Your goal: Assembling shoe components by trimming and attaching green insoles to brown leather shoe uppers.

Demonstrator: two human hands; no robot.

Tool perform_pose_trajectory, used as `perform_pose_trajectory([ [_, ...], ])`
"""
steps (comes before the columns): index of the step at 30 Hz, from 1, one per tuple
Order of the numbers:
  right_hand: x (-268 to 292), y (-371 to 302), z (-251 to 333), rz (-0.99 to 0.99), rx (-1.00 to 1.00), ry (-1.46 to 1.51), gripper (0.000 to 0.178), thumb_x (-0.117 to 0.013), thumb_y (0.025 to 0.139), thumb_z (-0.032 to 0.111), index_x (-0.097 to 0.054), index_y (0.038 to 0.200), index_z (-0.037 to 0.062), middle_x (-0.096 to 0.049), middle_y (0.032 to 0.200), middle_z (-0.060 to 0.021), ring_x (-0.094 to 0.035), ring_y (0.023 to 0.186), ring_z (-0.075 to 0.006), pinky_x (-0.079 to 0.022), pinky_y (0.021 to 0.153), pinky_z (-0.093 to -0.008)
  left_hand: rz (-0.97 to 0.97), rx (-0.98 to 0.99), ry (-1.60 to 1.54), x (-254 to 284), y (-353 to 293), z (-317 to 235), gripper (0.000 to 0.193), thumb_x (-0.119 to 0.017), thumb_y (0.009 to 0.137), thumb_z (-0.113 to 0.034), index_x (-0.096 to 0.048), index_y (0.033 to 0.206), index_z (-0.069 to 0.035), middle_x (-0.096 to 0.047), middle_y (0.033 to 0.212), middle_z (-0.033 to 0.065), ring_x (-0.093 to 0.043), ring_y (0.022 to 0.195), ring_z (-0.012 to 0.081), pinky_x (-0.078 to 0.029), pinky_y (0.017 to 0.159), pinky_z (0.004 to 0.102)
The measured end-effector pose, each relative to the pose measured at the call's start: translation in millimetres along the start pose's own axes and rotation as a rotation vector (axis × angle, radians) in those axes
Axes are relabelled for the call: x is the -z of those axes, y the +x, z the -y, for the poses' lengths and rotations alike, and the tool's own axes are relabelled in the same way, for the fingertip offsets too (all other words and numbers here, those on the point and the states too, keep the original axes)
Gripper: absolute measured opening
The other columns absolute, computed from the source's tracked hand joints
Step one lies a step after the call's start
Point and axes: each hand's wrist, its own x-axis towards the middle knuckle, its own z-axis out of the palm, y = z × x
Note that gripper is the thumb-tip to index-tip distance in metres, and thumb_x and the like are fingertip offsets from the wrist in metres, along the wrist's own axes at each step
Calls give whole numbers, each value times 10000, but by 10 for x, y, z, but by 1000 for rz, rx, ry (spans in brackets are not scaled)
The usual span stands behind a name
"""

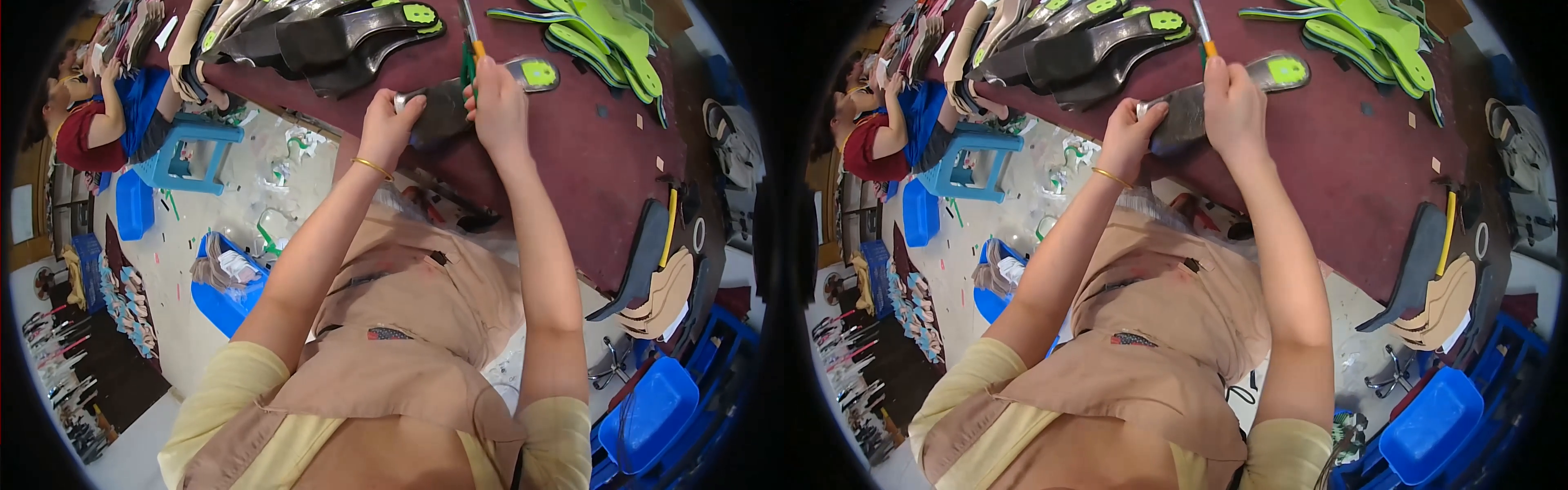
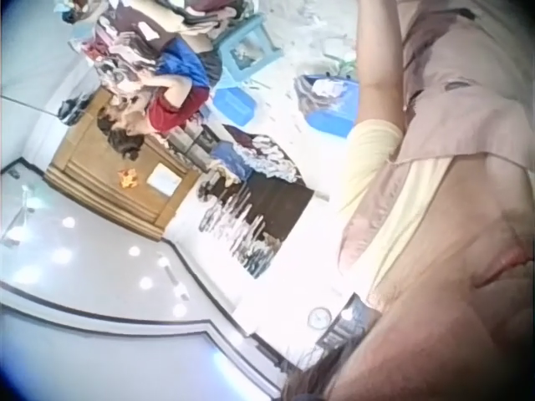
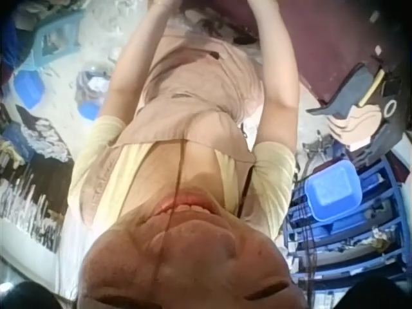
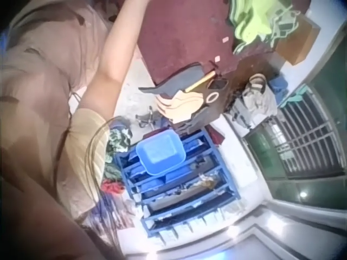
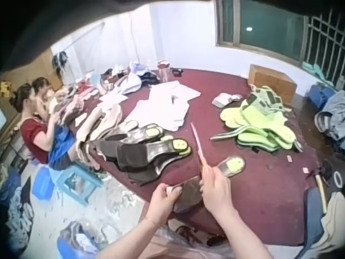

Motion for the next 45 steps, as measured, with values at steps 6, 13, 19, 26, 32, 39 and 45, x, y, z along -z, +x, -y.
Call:
perform_pose_trajectory([
  [6,-40,-42,91,45,-27,65,434,-409,936,398,-540,794,9,-540,643,-34,-512,536,-72,-434,472,-226,-44,10,43,0,22,53,310,-709,756,-216,-518,834,15,-587,737,58,-514,671,93,-445,598,273],
  [13,272,-71,16,84,-202,540,365,-437,938,382,-556,929,37,-579,691,-52,-530,530,-97,-442,452,-227,-70,-289,329,172,252,-191,339,-726,724,-255,-510,809,-8,-535,659,50,-482,611,104,-432,565,278],
  [19,1391,-43,-510,-435,92,-531,404,-528,887,404,-539,909,1,-568,802,-142,-570,770,-257,-440,659,-390,-199,-344,816,928,478,-1580,529,-700,745,-421,-537,880,64,-620,792,213,-630,763,305,-494,682,365],
  [26,1700,-205,-1154,-608,59,-1143,422,-573,820,421,-547,1095,103,-508,1139,-111,-453,1094,-309,-359,915,-470,-220,-881,737,1067,279,-1881,457,-640,829,-286,-560,1116,61,-637,960,152,-600,891,210,-461,810,279],
  [32,1704,-222,-1202,-583,-31,-1065,393,-587,798,456,-593,1037,143,-511,1152,-82,-444,1098,-306,-357,915,-469,147,-778,252,725,-818,-2317,371,-632,823,-284,-603,991,46,-612,824,143,-556,710,226,-462,680,317],
  [39,1707,-198,-1185,-596,-32,-1048,399,-602,780,477,-612,1002,147,-527,1119,-82,-478,1049,-315,-393,864,-474,1177,-481,-479,269,-1469,-2510,401,-530,893,-392,-651,628,-116,-584,793,34,-490,643,157,-397,598,275],
  [45,1692,-171,-1229,-599,-25,-1062,406,-597,778,487,-611,1004,150,-528,1116,-78,-487,1048,-303,-399,858,-466,1252,-442,-690,305,-1437,-2484,435,-469,909,-426,-625,648,-115,-567,780,37,-486,650,174,-381,595,300],
])
